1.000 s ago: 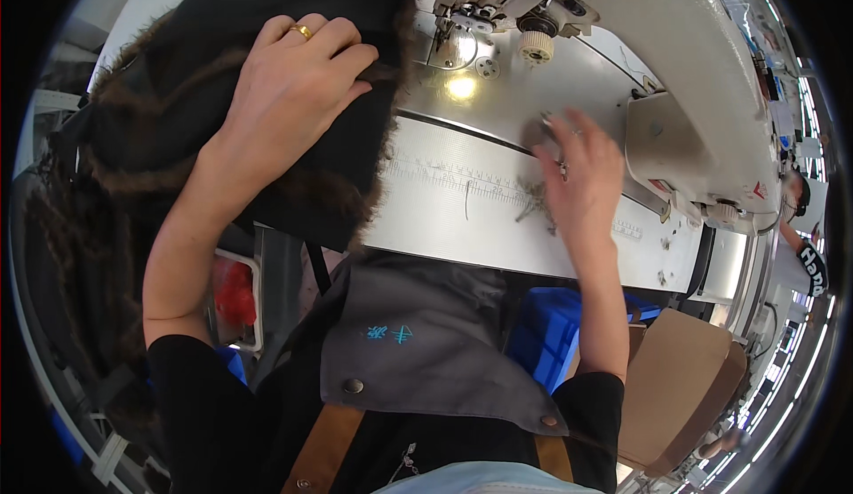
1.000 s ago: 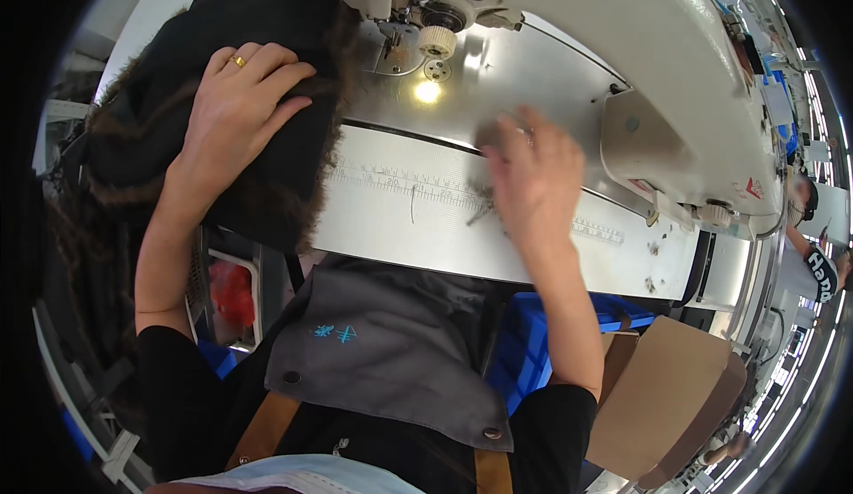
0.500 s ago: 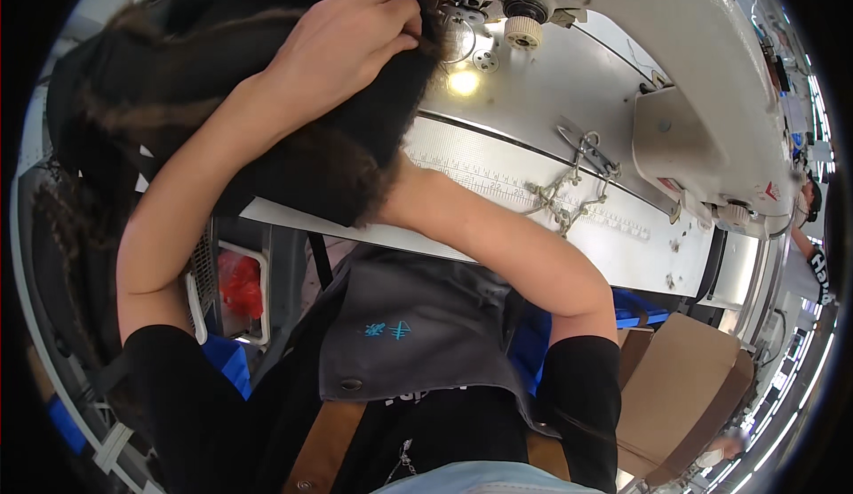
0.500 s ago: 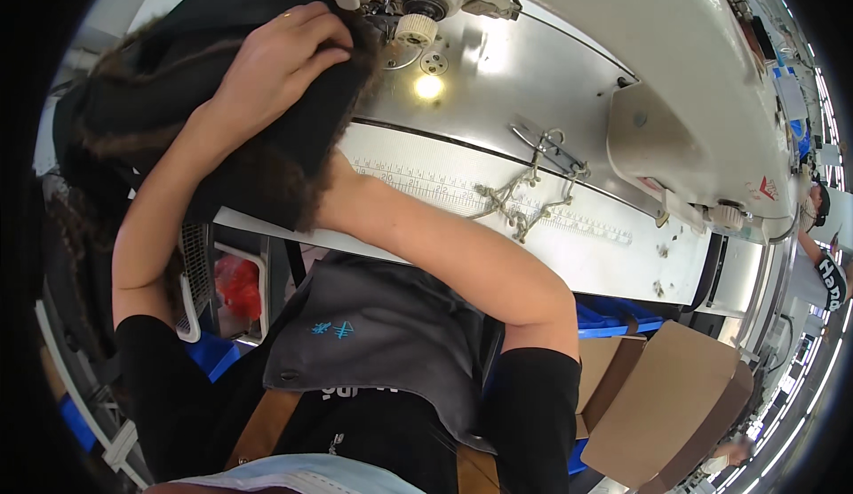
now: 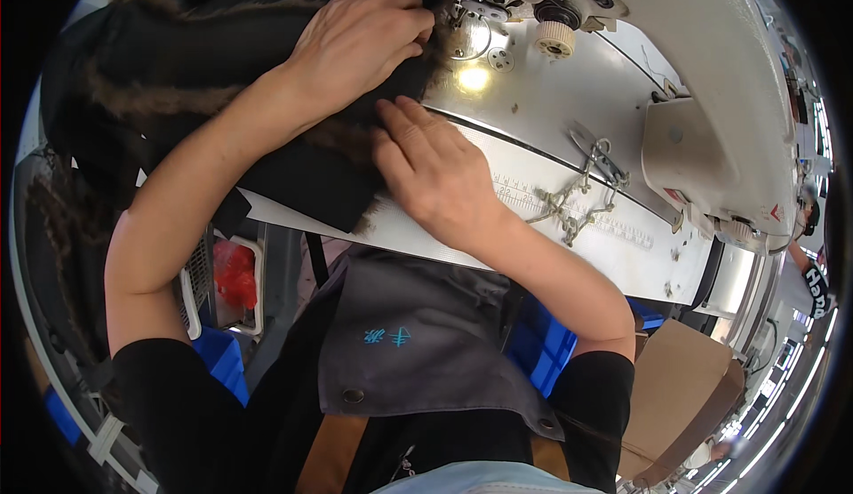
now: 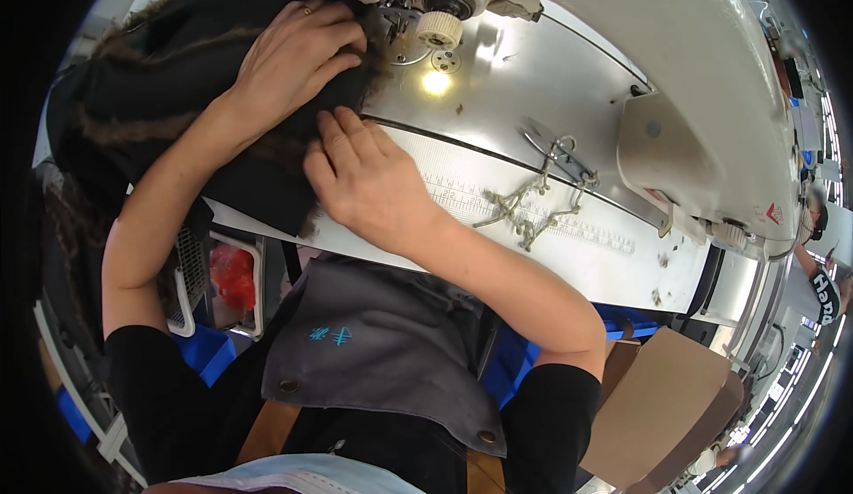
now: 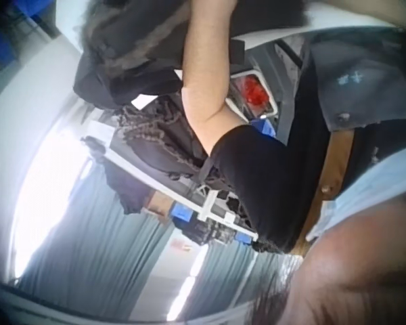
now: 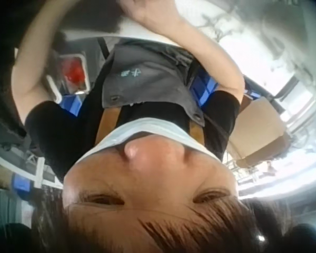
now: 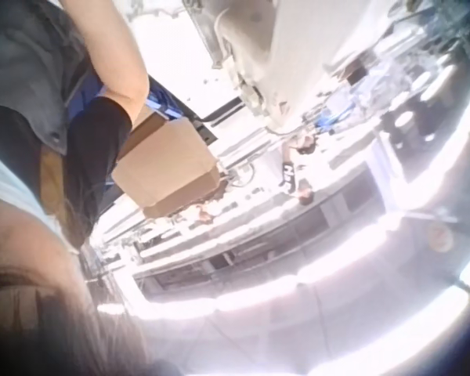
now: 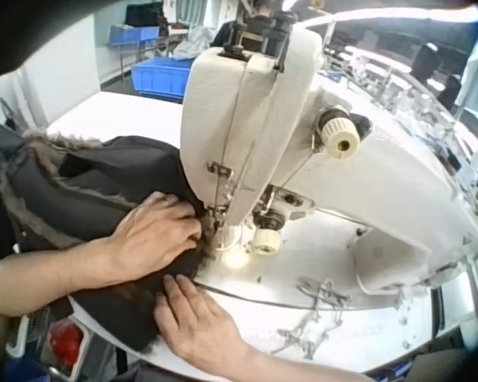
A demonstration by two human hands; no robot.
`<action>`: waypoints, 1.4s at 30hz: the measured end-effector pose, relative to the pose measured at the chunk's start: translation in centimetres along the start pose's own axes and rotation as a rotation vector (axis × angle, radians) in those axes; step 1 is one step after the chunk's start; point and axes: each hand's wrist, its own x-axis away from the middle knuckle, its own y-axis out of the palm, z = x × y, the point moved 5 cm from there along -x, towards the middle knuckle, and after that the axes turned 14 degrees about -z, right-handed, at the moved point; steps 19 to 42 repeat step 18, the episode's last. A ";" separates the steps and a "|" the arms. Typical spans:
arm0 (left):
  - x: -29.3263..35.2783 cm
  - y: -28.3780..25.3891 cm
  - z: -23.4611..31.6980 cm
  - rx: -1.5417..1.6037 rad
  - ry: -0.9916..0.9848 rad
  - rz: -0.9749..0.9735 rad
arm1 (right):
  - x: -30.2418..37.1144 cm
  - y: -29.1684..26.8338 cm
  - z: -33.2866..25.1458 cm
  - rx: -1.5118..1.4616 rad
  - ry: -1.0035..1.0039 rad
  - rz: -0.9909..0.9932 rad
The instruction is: Sewing a piece of fur trim onto a black fabric garment using an industrial sewing machine.
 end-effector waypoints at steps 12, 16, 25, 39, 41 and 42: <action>-5.4 1.5 -4.9 0.288 -0.160 -0.013 | -0.8 -0.4 5.3 -0.016 0.066 0.044; -3.7 2.1 -5.2 0.531 -0.361 -0.118 | -0.1 -0.7 4.4 -0.025 0.053 -0.018; -3.6 2.9 -5.9 0.557 -0.433 -0.226 | 0.1 -0.5 4.2 0.009 0.038 0.017; -3.6 2.9 -5.9 0.557 -0.433 -0.226 | 0.1 -0.5 4.2 0.009 0.038 0.017; -3.6 2.9 -5.9 0.557 -0.433 -0.226 | 0.1 -0.5 4.2 0.009 0.038 0.017; -3.6 2.9 -5.9 0.557 -0.433 -0.226 | 0.1 -0.5 4.2 0.009 0.038 0.017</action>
